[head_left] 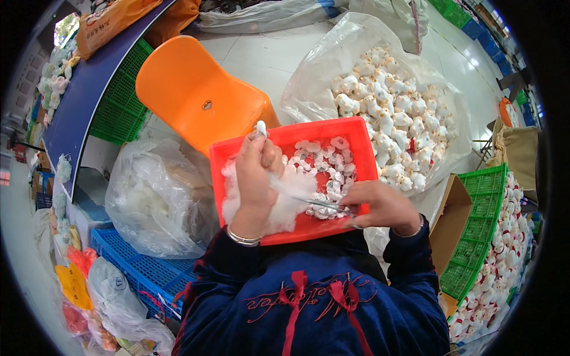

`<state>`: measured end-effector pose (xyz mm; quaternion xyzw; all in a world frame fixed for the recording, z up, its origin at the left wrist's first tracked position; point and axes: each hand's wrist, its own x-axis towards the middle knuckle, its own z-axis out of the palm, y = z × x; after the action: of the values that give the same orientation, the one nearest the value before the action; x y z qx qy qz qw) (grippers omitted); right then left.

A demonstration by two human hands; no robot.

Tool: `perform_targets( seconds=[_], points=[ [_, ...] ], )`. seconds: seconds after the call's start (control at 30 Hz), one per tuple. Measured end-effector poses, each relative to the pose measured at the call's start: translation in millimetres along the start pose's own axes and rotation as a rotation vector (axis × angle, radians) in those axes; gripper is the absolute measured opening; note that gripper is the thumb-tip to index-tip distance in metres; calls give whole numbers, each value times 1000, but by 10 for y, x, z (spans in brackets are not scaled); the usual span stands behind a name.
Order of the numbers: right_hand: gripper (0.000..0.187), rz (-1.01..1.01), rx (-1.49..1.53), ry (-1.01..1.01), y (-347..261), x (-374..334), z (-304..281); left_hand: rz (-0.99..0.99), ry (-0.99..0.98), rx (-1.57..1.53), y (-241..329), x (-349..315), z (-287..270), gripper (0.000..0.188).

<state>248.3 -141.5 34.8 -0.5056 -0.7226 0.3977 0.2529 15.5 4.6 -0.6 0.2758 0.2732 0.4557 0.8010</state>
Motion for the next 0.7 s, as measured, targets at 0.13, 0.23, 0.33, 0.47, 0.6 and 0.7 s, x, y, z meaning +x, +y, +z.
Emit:
perform_targets(
  seconds=[0.13,0.23,0.33,0.47,0.6,0.7],
  points=[
    [30,147,-117,256,-94,-244,-270,10,-104,612,104,28,-189,7],
    [32,210,-298,224,-174,-198,-340,93,-283,935,115,-39,-186,10],
    [32,206,-398,159,-209,-123,-279,40,-299,1006,162,-138,-29,17],
    [31,209,-447,138,-227,-55,-238,76,-305,980,149,-174,25,19],
    [32,193,-440,140,-192,-60,-212,76,-334,1030,168,-150,2,19],
    [32,225,-400,121,-237,-59,-227,47,-358,1052,217,-124,-41,17]
  ],
)
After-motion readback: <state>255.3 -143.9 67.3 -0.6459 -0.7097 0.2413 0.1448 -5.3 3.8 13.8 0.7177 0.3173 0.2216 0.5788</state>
